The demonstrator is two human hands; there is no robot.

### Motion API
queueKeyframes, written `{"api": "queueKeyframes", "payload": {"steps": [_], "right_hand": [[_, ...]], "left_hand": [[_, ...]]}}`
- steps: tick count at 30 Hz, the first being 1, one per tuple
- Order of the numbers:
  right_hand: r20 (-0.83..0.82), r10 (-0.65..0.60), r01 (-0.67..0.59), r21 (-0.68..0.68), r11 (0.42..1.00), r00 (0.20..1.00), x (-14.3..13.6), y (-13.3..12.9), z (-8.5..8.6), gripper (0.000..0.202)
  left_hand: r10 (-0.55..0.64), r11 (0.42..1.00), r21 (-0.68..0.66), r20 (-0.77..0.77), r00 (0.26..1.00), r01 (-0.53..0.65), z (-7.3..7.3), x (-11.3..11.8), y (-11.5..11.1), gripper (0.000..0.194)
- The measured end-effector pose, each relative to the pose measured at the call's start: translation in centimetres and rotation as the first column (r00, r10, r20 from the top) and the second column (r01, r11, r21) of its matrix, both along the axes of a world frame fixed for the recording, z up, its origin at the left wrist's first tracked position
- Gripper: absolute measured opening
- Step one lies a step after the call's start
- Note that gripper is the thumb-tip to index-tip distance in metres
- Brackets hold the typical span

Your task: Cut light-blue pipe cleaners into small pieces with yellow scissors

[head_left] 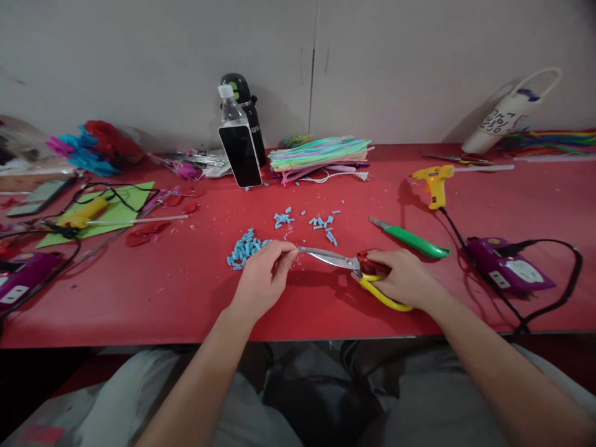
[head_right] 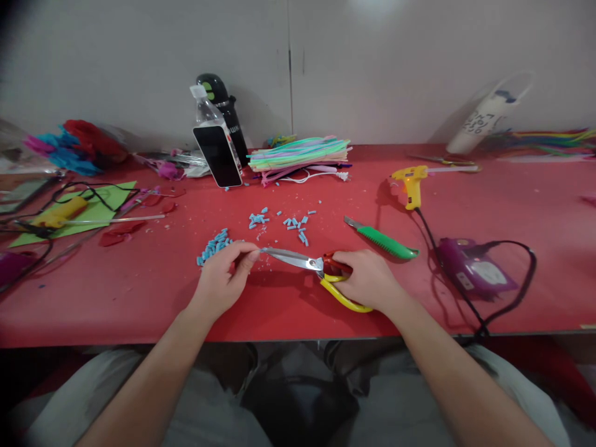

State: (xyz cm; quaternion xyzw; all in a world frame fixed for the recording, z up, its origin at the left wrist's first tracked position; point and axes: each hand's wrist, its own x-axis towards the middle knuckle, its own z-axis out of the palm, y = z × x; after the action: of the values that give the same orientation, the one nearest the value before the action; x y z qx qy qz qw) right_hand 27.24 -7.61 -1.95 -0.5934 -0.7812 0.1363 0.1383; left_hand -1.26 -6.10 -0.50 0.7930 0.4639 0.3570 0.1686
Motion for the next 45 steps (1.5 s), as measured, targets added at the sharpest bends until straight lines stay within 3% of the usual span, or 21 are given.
{"api": "queueKeyframes", "payload": {"steps": [28, 45], "right_hand": [[-0.008, 0.006, -0.006, 0.006, 1.0, 1.0, -0.05, 0.06, 0.24, 0.024], [-0.032, 0.015, -0.016, -0.026, 1.0, 0.999, 0.14, -0.04, 0.08, 0.027]], "left_hand": [[-0.001, 1.0, -0.019, 0.004, 1.0, 0.001, 0.05, -0.01, -0.07, 0.016], [0.006, 0.999, 0.035, 0.022, 1.0, -0.007, -0.11, -0.07, 0.01, 0.017]]}}
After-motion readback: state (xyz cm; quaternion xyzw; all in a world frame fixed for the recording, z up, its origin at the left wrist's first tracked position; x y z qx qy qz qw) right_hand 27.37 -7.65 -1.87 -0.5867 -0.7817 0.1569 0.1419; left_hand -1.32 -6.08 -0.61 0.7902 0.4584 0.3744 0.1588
